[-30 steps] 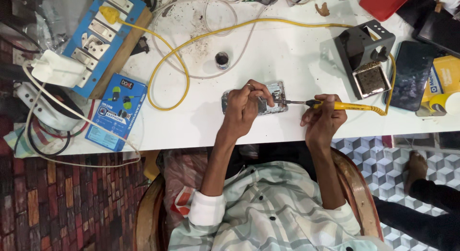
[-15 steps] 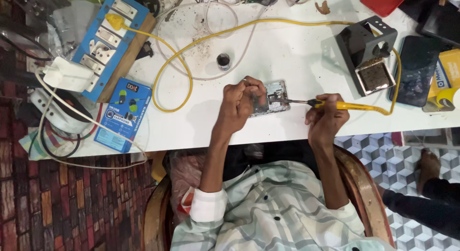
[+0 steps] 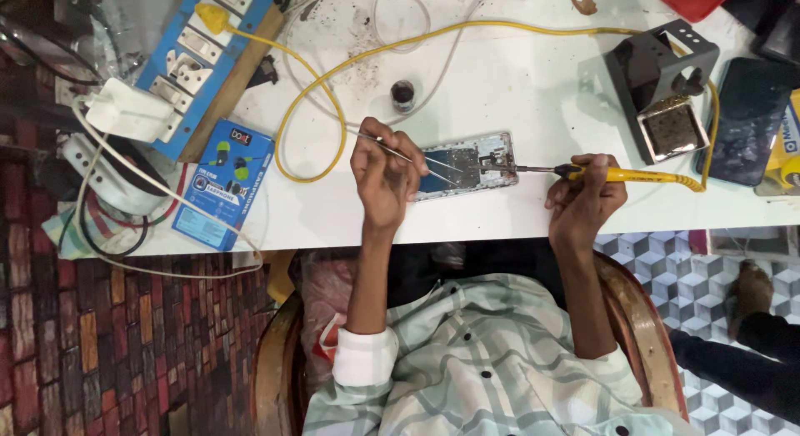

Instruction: The person uses a soldering iron and a metal tool to work on a small circuit board placed on a cluttered workbench. They repeatedly apply the soldering iron to specific points on the board while using the metal tool to assist, likely for desoldering or component removal.

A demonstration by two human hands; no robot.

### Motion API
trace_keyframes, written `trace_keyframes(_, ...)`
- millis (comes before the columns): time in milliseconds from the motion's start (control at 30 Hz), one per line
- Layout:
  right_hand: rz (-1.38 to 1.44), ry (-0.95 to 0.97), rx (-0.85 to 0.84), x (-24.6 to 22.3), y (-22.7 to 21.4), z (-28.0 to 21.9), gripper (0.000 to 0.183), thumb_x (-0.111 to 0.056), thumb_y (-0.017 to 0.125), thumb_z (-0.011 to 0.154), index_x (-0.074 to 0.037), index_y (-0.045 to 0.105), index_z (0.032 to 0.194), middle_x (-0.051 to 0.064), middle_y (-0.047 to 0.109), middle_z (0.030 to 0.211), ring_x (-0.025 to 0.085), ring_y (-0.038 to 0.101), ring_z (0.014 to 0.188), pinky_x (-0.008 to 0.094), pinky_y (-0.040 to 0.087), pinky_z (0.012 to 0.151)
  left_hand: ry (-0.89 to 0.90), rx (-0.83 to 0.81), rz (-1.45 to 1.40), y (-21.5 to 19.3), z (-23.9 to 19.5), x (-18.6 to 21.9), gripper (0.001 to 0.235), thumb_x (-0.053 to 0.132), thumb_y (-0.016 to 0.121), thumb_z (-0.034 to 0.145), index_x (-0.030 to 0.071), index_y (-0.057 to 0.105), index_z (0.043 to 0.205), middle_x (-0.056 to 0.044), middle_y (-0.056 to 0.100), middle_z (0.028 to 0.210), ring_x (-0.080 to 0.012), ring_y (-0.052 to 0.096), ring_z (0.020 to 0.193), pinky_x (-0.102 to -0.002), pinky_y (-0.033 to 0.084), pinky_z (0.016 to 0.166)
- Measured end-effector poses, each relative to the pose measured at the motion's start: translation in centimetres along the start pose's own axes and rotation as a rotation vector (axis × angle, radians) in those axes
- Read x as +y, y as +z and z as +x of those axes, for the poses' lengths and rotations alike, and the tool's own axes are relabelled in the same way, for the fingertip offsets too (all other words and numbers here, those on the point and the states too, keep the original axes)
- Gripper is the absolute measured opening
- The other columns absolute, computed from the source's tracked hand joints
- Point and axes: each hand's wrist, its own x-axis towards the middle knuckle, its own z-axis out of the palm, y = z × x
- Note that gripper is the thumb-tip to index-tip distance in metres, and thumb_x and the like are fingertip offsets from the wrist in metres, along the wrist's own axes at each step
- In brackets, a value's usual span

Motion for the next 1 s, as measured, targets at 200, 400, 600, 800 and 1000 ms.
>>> trace_keyframes(200,-0.029,-0.028,0.041,0.3,0.2,0.0,0.032,-0.029,0.054,0.116,-0.003,0.055,0.097,0.003,0.048,0.065,0.01,0.043,0.046,0.027,0.036,0.042,0.027,-0.062,0.129,0.0,-0.1,-1.6,0.038,0.041,0.034,0.117,0.009,0.047,0.102,-0.018,0.066,0.084,-0.0114,0.051,0.054,-0.022,0.036,0.046)
trace_keyframes(400,-0.012,-0.059,0.068,0.3,0.1,-0.2,0.031,-0.025,0.053,0.115,-0.004,0.052,0.092,0.001,0.047,0.066,0.008,0.039,0.044,0.026,0.034,0.039,-0.036,-0.125,0.322,-0.3,-0.7,-2.7,0.039,0.039,0.039,0.116,0.007,0.052,0.098,-0.015,0.068,0.089,-0.0138,0.062,0.068,-0.024,0.042,0.05)
trace_keyframes(600,-0.021,-0.057,0.066,0.2,0.4,-0.3,0.027,-0.021,0.053,0.115,-0.004,0.052,0.093,0.001,0.045,0.065,0.007,0.038,0.045,0.025,0.031,0.04,-0.059,-0.114,0.505,-0.4,-0.8,-3.0,0.041,0.041,0.039,0.116,0.007,0.054,0.099,-0.012,0.071,0.089,-0.0091,0.06,0.066,-0.023,0.044,0.052)
trace_keyframes(800,-0.016,-0.056,0.097,0.3,0.4,-0.2,0.027,-0.021,0.053,0.114,-0.005,0.052,0.093,0.001,0.047,0.066,0.006,0.038,0.045,0.025,0.031,0.039,-0.001,-0.096,0.546,-0.4,-0.8,-3.0,0.038,0.038,0.038,0.115,0.006,0.053,0.101,-0.01,0.069,0.093,-0.0152,0.072,0.081,-0.025,0.049,0.056)
trace_keyframes(1000,0.03,-0.057,0.098,0.2,0.5,-0.1,0.027,-0.022,0.054,0.115,-0.004,0.053,0.094,0.0,0.045,0.065,0.006,0.037,0.046,0.025,0.029,0.041,0.058,-0.131,0.594,-0.1,-0.8,-3.3,0.037,0.033,0.039,0.117,0.002,0.053,0.103,-0.012,0.07,0.095,-0.014,0.066,0.076,-0.026,0.05,0.06)
